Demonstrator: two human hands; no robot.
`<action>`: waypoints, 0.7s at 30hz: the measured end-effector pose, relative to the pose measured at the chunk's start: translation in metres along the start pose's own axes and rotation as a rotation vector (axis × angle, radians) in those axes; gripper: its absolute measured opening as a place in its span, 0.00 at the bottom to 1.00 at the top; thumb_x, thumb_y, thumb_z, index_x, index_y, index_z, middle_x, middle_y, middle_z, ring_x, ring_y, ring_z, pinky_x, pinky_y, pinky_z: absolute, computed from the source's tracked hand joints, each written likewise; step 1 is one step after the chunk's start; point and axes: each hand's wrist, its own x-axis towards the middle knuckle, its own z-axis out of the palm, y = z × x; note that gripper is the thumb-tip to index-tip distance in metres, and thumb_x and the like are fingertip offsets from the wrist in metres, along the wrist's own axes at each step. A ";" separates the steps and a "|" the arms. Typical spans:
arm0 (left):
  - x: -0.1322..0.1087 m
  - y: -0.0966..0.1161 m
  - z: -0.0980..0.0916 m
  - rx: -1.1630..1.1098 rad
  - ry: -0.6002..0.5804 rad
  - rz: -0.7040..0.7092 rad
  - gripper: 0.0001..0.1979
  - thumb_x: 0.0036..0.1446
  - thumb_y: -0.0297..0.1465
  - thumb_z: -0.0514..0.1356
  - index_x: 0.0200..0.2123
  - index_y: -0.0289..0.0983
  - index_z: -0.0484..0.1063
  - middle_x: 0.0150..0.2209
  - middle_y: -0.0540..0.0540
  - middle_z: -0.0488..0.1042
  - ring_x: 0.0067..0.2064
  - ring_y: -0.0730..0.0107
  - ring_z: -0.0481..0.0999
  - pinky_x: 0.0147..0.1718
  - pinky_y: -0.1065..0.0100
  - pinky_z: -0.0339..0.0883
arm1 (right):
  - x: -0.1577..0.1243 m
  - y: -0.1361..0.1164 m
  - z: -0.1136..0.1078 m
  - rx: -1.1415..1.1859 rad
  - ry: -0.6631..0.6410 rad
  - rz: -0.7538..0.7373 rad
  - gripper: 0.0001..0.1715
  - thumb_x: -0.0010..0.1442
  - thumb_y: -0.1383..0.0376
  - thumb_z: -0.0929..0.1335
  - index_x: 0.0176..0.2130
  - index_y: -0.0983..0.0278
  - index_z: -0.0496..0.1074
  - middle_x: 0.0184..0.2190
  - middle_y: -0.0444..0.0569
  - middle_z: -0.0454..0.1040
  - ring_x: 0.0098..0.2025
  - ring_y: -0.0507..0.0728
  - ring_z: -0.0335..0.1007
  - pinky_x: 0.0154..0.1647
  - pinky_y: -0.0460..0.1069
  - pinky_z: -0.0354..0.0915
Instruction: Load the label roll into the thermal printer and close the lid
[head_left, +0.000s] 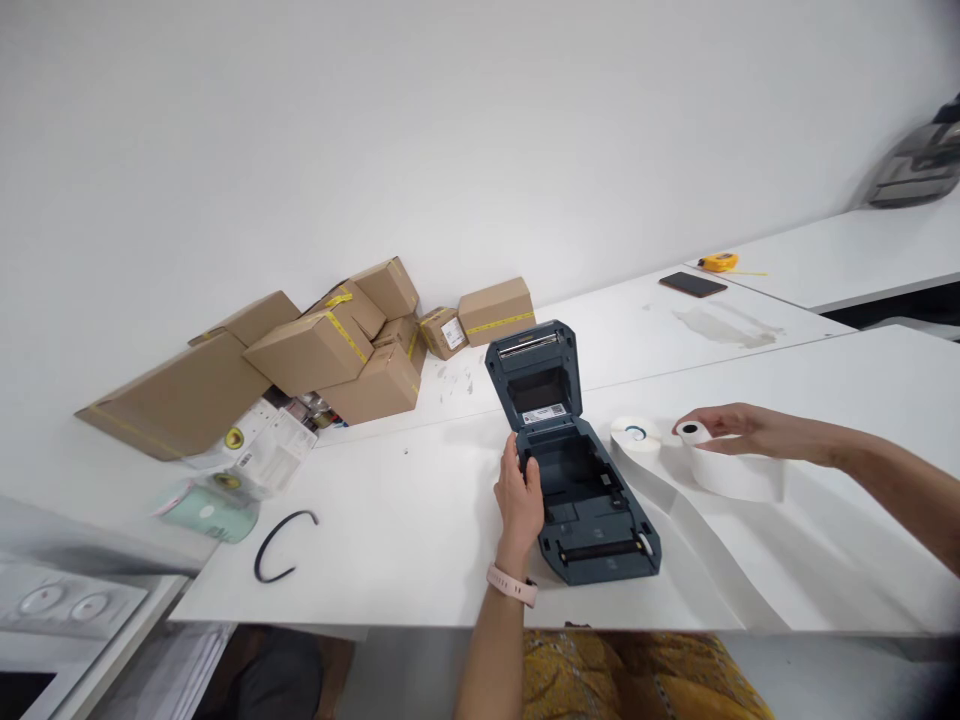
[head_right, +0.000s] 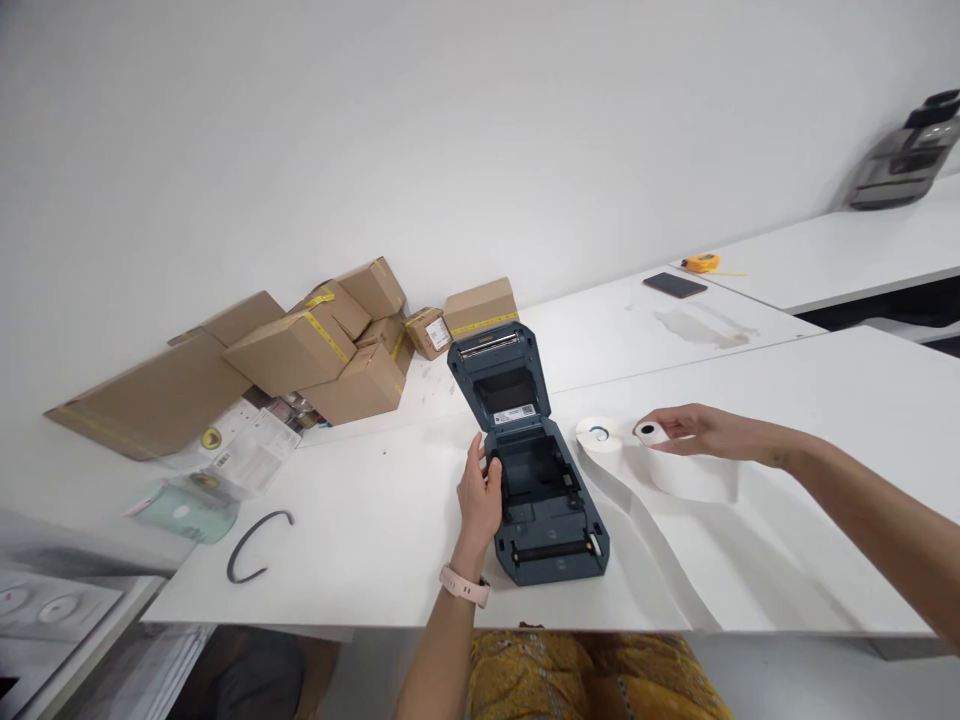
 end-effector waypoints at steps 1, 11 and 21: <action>0.000 0.000 0.000 0.000 0.000 -0.004 0.28 0.69 0.41 0.48 0.69 0.41 0.55 0.69 0.38 0.63 0.68 0.54 0.63 0.63 0.53 0.60 | -0.002 -0.013 -0.005 0.028 -0.041 -0.010 0.27 0.62 0.45 0.65 0.52 0.56 0.75 0.51 0.55 0.77 0.53 0.66 0.72 0.52 0.53 0.66; -0.001 0.000 -0.001 -0.018 0.002 -0.008 0.28 0.69 0.40 0.48 0.69 0.41 0.55 0.69 0.38 0.62 0.69 0.55 0.63 0.64 0.53 0.59 | 0.061 -0.147 0.059 -0.323 -0.387 -0.387 0.16 0.54 0.54 0.73 0.39 0.61 0.78 0.33 0.45 0.74 0.32 0.55 0.66 0.33 0.48 0.57; 0.001 -0.004 0.000 -0.035 0.015 -0.002 0.28 0.67 0.41 0.51 0.68 0.42 0.56 0.68 0.40 0.64 0.67 0.54 0.66 0.62 0.54 0.62 | 0.140 -0.105 0.103 -0.738 -0.239 -0.302 0.05 0.52 0.64 0.72 0.30 0.64 0.77 0.30 0.50 0.79 0.33 0.59 0.72 0.38 0.51 0.55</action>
